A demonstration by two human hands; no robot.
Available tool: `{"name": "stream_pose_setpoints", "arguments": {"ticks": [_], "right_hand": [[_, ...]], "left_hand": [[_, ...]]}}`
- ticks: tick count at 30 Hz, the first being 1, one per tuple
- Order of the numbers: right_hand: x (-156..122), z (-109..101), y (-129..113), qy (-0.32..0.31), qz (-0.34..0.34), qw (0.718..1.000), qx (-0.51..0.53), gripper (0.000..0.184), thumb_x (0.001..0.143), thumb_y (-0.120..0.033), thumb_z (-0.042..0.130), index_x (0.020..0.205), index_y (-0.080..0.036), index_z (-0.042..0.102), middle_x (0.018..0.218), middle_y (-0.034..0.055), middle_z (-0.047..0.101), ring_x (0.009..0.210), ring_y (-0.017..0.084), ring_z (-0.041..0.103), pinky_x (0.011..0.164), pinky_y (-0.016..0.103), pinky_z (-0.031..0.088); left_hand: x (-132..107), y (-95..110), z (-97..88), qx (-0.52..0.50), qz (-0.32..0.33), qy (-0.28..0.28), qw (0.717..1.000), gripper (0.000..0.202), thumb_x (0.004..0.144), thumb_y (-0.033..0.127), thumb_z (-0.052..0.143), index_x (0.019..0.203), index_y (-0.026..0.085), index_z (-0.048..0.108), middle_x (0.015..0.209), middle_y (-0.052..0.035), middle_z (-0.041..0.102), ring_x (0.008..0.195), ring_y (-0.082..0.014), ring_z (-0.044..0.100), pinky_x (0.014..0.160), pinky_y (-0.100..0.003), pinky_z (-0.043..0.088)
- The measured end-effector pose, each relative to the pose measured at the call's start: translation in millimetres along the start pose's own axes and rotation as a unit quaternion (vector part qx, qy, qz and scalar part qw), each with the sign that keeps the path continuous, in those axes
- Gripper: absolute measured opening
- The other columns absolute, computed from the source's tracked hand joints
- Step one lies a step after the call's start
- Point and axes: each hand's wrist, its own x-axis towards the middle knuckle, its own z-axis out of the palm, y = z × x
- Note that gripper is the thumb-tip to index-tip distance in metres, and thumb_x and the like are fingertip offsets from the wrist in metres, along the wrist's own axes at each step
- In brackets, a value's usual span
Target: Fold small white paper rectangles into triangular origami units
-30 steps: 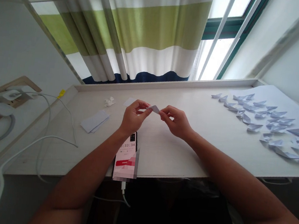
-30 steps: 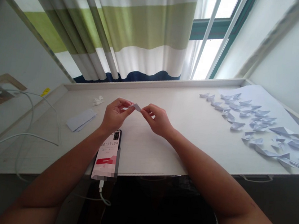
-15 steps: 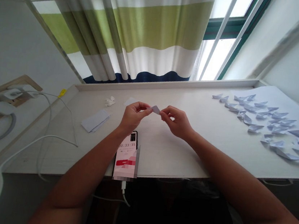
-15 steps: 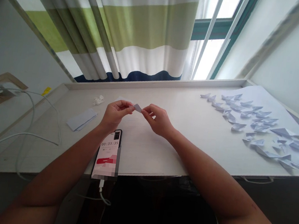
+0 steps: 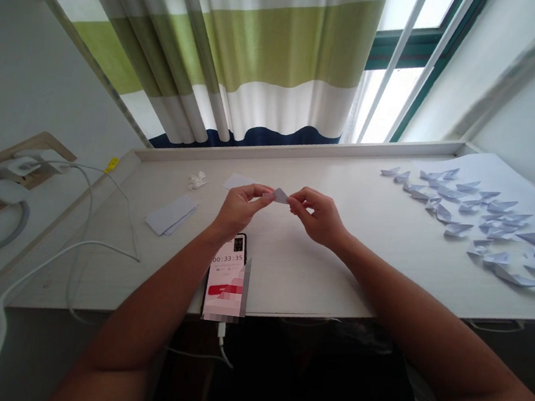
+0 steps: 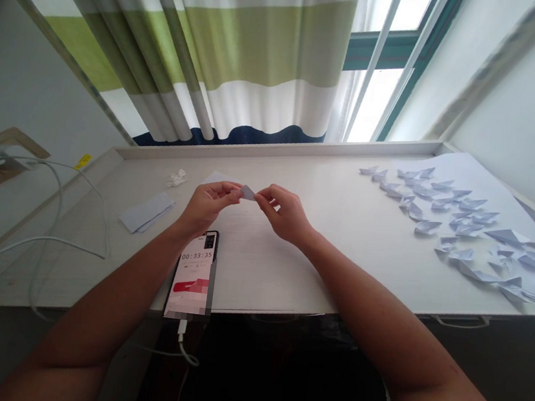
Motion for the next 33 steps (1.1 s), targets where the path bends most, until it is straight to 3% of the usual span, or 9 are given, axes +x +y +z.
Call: {"name": "stream_pose_setpoints", "arguments": {"ticks": [3, 6, 11, 19, 26, 33], "right_hand": [[0.5, -1.1, -0.7, 0.006, -0.003, 1.0, -0.001, 0.041, 0.104, -0.059, 0.063, 0.086, -0.023, 0.069, 0.082, 0.0044, 0.073, 0.075, 0.02, 0.068, 0.073, 0.038, 0.065], [0.5, -1.6, -0.7, 0.003, -0.001, 1.0, -0.003, 0.04, 0.104, -0.059, 0.063, 0.087, -0.023, 0.069, 0.083, 0.0043, 0.074, 0.076, 0.02, 0.068, 0.075, 0.039, 0.065], [0.3, -1.5, -0.4, -0.002, -0.004, 1.0, -0.001, 0.039, 0.105, -0.057, 0.062, 0.088, -0.023, 0.069, 0.084, 0.0046, 0.074, 0.075, 0.019, 0.068, 0.073, 0.039, 0.065], [0.2, -0.6, 0.5, 0.0, -0.006, 1.0, 0.004, 0.041, 0.105, -0.058, 0.062, 0.086, -0.023, 0.068, 0.083, 0.0046, 0.073, 0.075, 0.019, 0.067, 0.073, 0.038, 0.064], [0.4, -0.5, 1.0, 0.003, -0.005, 1.0, 0.007, 0.042, 0.105, -0.061, 0.061, 0.087, -0.023, 0.068, 0.082, 0.0041, 0.073, 0.074, 0.019, 0.067, 0.072, 0.038, 0.064], [0.6, -1.0, 1.8, 0.007, -0.004, 1.0, 0.003, 0.041, 0.105, -0.059, 0.061, 0.088, -0.023, 0.068, 0.083, 0.0046, 0.074, 0.074, 0.019, 0.067, 0.072, 0.037, 0.063]], "left_hand": [[1.2, -0.4, -0.5, -0.023, -0.023, -0.022, 0.999, 0.039, 0.086, 0.059, 0.085, 0.098, 0.022, 0.084, 0.11, -0.0086, 0.083, 0.103, -0.0228, 0.076, 0.093, -0.04, 0.064], [2.1, -2.7, 0.4, -0.057, -0.052, -0.026, 0.997, 0.043, 0.083, 0.063, 0.087, 0.096, 0.023, 0.079, 0.104, -0.0074, 0.081, 0.101, -0.0231, 0.077, 0.083, -0.037, 0.065], [2.5, -5.8, 2.6, -0.1, -0.086, -0.013, 0.991, 0.049, 0.076, 0.056, 0.095, 0.1, 0.024, 0.067, 0.092, -0.0022, 0.078, 0.086, -0.019, 0.079, 0.078, -0.033, 0.064], [-0.2, -1.4, 8.1, -0.043, 0.002, 0.055, 0.998, 0.043, 0.079, 0.049, 0.095, 0.088, 0.022, 0.063, 0.081, 0.0002, 0.076, 0.076, -0.0177, 0.078, 0.072, -0.031, 0.062], [-1.0, -3.9, 8.5, 0.007, 0.039, 0.058, 0.998, 0.034, 0.078, 0.044, 0.095, 0.096, 0.019, 0.08, 0.09, -0.0055, 0.081, 0.08, -0.0174, 0.074, 0.074, -0.032, 0.062], [0.2, -6.0, 5.2, 0.015, 0.048, 0.049, 0.998, 0.03, 0.078, 0.043, 0.095, 0.091, 0.02, 0.081, 0.088, -0.0054, 0.08, 0.078, -0.0174, 0.072, 0.077, -0.034, 0.061]]}}
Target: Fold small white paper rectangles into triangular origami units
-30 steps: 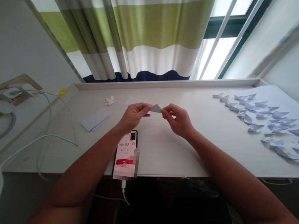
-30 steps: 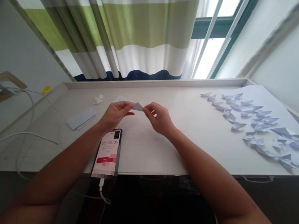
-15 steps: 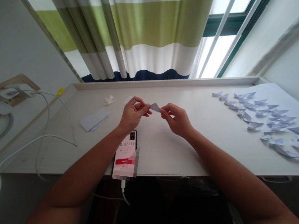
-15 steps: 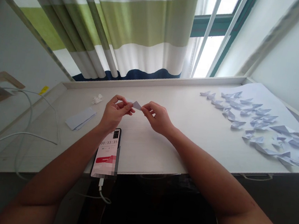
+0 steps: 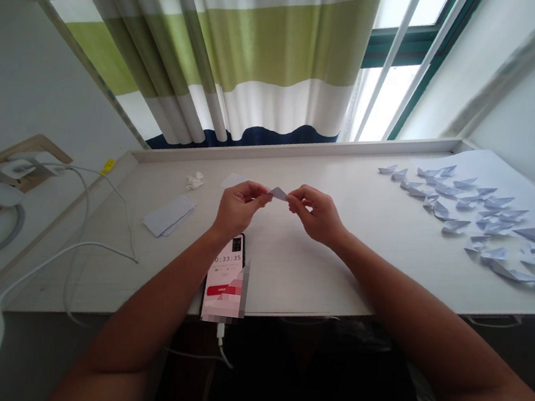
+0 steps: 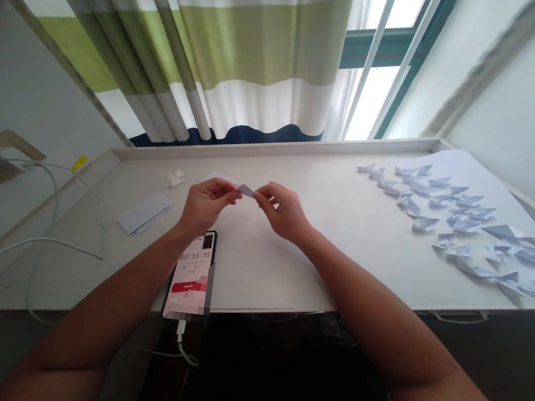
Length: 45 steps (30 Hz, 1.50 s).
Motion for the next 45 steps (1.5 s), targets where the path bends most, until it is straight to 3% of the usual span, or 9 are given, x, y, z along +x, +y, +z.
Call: {"name": "stream_pose_setpoints", "arguments": {"ticks": [6, 12, 17, 24, 30, 34, 38, 45], "right_hand": [[0, -1, 0, -0.001, 0.004, 1.0, 0.007, 0.042, 0.104, -0.059, 0.062, 0.087, -0.022, 0.068, 0.083, 0.0044, 0.074, 0.074, 0.018, 0.067, 0.071, 0.035, 0.061], [1, 0, 0, 0.006, 0.072, 0.997, 0.034, 0.049, 0.1, -0.067, 0.065, 0.085, -0.021, 0.068, 0.075, 0.0041, 0.073, 0.071, 0.019, 0.067, 0.073, 0.035, 0.06], [3, 0, 0, -0.001, 0.108, 0.992, 0.064, 0.051, 0.095, -0.07, 0.07, 0.083, -0.02, 0.069, 0.073, 0.0041, 0.072, 0.069, 0.018, 0.067, 0.071, 0.035, 0.059], [5, 1, 2, 0.004, 0.167, 0.974, 0.155, 0.056, 0.082, -0.073, 0.083, 0.081, -0.019, 0.071, 0.07, 0.0031, 0.071, 0.066, 0.017, 0.067, 0.069, 0.035, 0.061], [8, 0, 1, 0.008, 0.226, 0.935, 0.272, 0.059, 0.07, -0.073, 0.092, 0.077, -0.018, 0.072, 0.069, 0.0006, 0.069, 0.063, 0.015, 0.067, 0.069, 0.034, 0.063], [9, -1, -1, 0.001, 0.241, 0.921, 0.306, 0.057, 0.068, -0.069, 0.095, 0.075, -0.017, 0.073, 0.069, 0.0005, 0.069, 0.062, 0.014, 0.067, 0.068, 0.033, 0.063], [8, -1, -2, 0.013, 0.233, 0.925, 0.301, 0.055, 0.07, -0.065, 0.097, 0.087, -0.017, 0.077, 0.074, 0.0022, 0.074, 0.063, 0.015, 0.069, 0.067, 0.034, 0.064], [6, 1, -5, 0.04, 0.178, 0.939, 0.292, 0.051, 0.073, -0.057, 0.097, 0.104, -0.02, 0.078, 0.085, 0.0027, 0.081, 0.073, 0.017, 0.076, 0.076, 0.037, 0.067]], "left_hand": [[0, 7, -0.6, 0.019, -0.033, -0.017, 0.999, 0.033, 0.079, 0.045, 0.094, 0.089, 0.017, 0.081, 0.086, -0.0054, 0.078, 0.077, -0.0157, 0.068, 0.076, -0.03, 0.057], [1, 6, 1.6, -0.092, -0.069, 0.018, 0.993, 0.047, 0.068, 0.035, 0.101, 0.107, 0.019, 0.079, 0.082, -0.0002, 0.077, 0.078, -0.0144, 0.072, 0.081, -0.031, 0.058], [0, 5, 1.1, -0.096, -0.126, 0.0, 0.987, 0.04, 0.071, 0.04, 0.099, 0.094, 0.017, 0.078, 0.087, -0.0053, 0.082, 0.084, -0.0181, 0.077, 0.083, -0.033, 0.061], [-2, 7, 4.2, -0.034, 0.002, 0.0, 0.999, 0.027, 0.081, 0.039, 0.093, 0.091, 0.019, 0.078, 0.079, -0.0036, 0.082, 0.075, -0.0195, 0.079, 0.07, -0.032, 0.063], [-4, 3, -2.8, 0.097, 0.142, -0.016, 0.985, 0.02, 0.088, 0.035, 0.088, 0.105, 0.024, 0.087, 0.1, -0.0066, 0.086, 0.091, -0.021, 0.08, 0.085, -0.037, 0.067], [-1, 3, -6.2, 0.136, 0.22, -0.028, 0.966, 0.009, 0.093, 0.028, 0.083, 0.101, 0.026, 0.088, 0.098, -0.0048, 0.086, 0.089, -0.0195, 0.08, 0.083, -0.034, 0.065], [0, 3, -5.9, 0.125, 0.21, -0.021, 0.969, 0.006, 0.094, 0.025, 0.083, 0.098, 0.026, 0.087, 0.097, -0.004, 0.086, 0.09, -0.0192, 0.08, 0.084, -0.033, 0.065], [-3, 6, -3.6, 0.106, 0.152, 0.001, 0.983, 0.013, 0.092, 0.037, 0.086, 0.094, 0.024, 0.086, 0.092, -0.0048, 0.084, 0.088, -0.0207, 0.079, 0.085, -0.036, 0.065]]}}
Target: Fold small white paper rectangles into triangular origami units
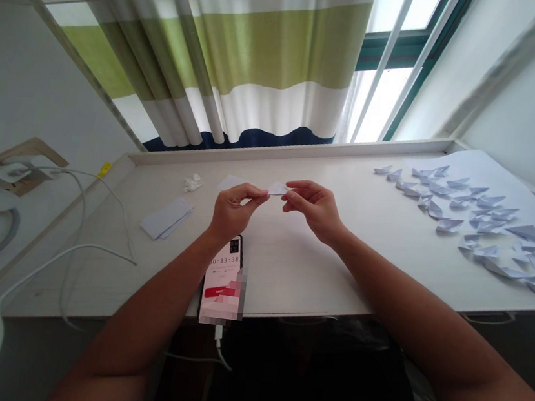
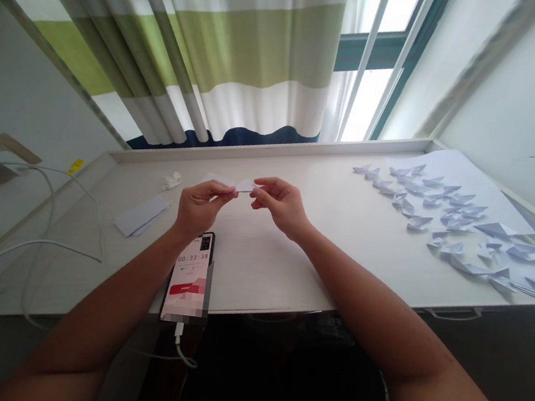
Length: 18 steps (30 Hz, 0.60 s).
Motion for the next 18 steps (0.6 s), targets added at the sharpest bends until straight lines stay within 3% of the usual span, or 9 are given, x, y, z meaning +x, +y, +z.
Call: {"name": "stream_pose_setpoints", "arguments": {"ticks": [7, 12, 18], "right_hand": [[-0.4, -0.4, 2.7, -0.001, -0.025, 0.999, -0.04, 0.05, 0.073, -0.059, 0.096, 0.101, -0.021, 0.077, 0.089, 0.0036, 0.081, 0.081, 0.02, 0.079, 0.085, 0.042, 0.069], [-3.6, -0.4, 5.7, -0.034, -0.023, 0.995, -0.09, 0.047, 0.078, -0.057, 0.092, 0.103, -0.019, 0.079, 0.091, 0.0057, 0.082, 0.083, 0.02, 0.078, 0.085, 0.043, 0.069], [-4.4, -0.5, 8.6, -0.054, -0.035, 0.993, -0.096, 0.042, 0.083, -0.054, 0.089, 0.106, -0.02, 0.078, 0.091, 0.0051, 0.081, 0.08, 0.019, 0.077, 0.08, 0.04, 0.067]], "left_hand": [[-1.2, 0.3, 3.7, -0.015, -0.047, -0.049, 0.998, 0.019, 0.09, 0.04, 0.085, 0.097, 0.022, 0.082, 0.098, -0.0065, 0.083, 0.095, -0.0214, 0.078, 0.09, -0.037, 0.064], [0.5, 4.1, 1.4, 0.013, -0.064, -0.09, 0.994, 0.049, 0.084, 0.042, 0.091, 0.126, 0.026, 0.073, 0.129, -0.01, 0.078, 0.117, -0.0261, 0.075, 0.096, -0.041, 0.063], [0.3, 1.8, 3.8, -0.024, -0.089, -0.105, 0.99, 0.038, 0.085, 0.044, 0.089, 0.114, 0.021, 0.08, 0.115, -0.0116, 0.083, 0.104, -0.0244, 0.077, 0.095, -0.041, 0.062]]}}
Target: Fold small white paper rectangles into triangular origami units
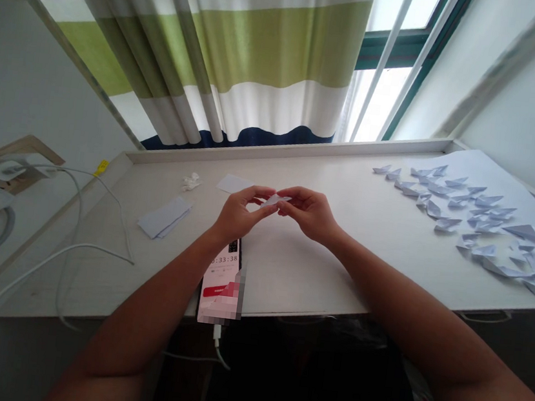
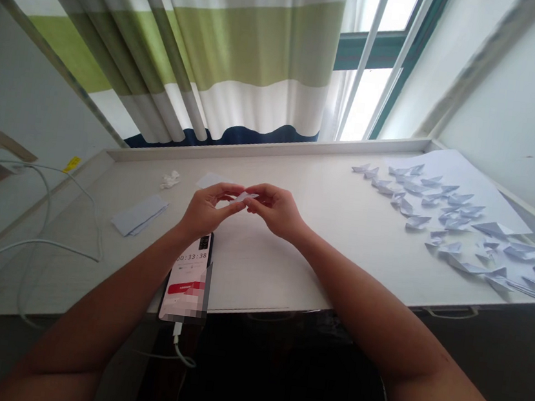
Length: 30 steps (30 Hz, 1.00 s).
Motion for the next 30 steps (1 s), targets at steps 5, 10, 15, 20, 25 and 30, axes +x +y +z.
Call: {"name": "stream_pose_setpoints", "arguments": {"ticks": [5, 10, 15, 20, 25, 30], "right_hand": [[-1, -2, -2, -0.005, -0.034, 0.997, -0.075, 0.034, 0.091, -0.049, 0.082, 0.109, -0.021, 0.077, 0.092, 0.0058, 0.081, 0.083, 0.02, 0.077, 0.083, 0.043, 0.067], [-3, -1, -1, -0.004, -0.077, 0.987, -0.142, 0.026, 0.097, -0.045, 0.076, 0.111, -0.024, 0.076, 0.102, 0.0073, 0.083, 0.092, 0.023, 0.078, 0.088, 0.045, 0.066], [-2, 3, 5, 0.029, -0.055, 0.987, -0.149, 0.033, 0.092, -0.041, 0.077, 0.119, -0.023, 0.071, 0.095, 0.005, 0.079, 0.086, 0.022, 0.076, 0.082, 0.04, 0.065], [1, 6, 11, 0.072, 0.004, 0.99, -0.12, 0.031, 0.087, -0.029, 0.074, 0.117, -0.022, 0.069, 0.089, 0.0036, 0.078, 0.078, 0.021, 0.075, 0.078, 0.038, 0.063], [-1, 7, 7, 0.049, -0.047, 0.982, -0.177, 0.025, 0.084, -0.022, 0.07, 0.109, -0.025, 0.071, 0.092, 0.003, 0.079, 0.087, 0.023, 0.075, 0.085, 0.04, 0.063], [-3, 4, 4, 0.058, -0.073, 0.969, -0.227, 0.026, 0.085, -0.025, 0.072, 0.111, -0.025, 0.071, 0.085, 0.001, 0.075, 0.078, 0.021, 0.07, 0.08, 0.037, 0.06]], "left_hand": [[1, -3, 2.7, -0.095, -0.053, 0.009, 0.994, 0.041, 0.08, 0.04, 0.095, 0.112, 0.019, 0.081, 0.111, -0.0108, 0.083, 0.104, -0.0224, 0.077, 0.099, -0.04, 0.061], [1, -2, 3.6, -0.146, -0.084, 0.015, 0.986, 0.04, 0.078, 0.042, 0.096, 0.108, 0.019, 0.082, 0.11, -0.0104, 0.084, 0.101, -0.0221, 0.079, 0.099, -0.041, 0.063], [-1, -3, 5.7, -0.134, -0.059, 0.024, 0.989, 0.033, 0.084, 0.042, 0.092, 0.106, 0.019, 0.083, 0.115, -0.0112, 0.084, 0.104, -0.0232, 0.08, 0.1, -0.042, 0.063], [-4, 1, 9.5, -0.06, -0.039, 0.023, 0.997, 0.028, 0.088, 0.039, 0.088, 0.109, 0.02, 0.083, 0.108, -0.0101, 0.084, 0.1, -0.0247, 0.081, 0.098, -0.043, 0.064], [-4, 6, 9.0, -0.016, -0.009, 0.0, 1.0, 0.037, 0.083, 0.04, 0.092, 0.113, 0.022, 0.082, 0.108, -0.0094, 0.084, 0.1, -0.0255, 0.08, 0.094, -0.041, 0.064], [-4, 7, 4.0, 0.069, 0.041, -0.008, 0.997, 0.034, 0.087, 0.039, 0.088, 0.116, 0.024, 0.08, 0.109, -0.008, 0.084, 0.1, -0.0248, 0.079, 0.09, -0.039, 0.062]]}}
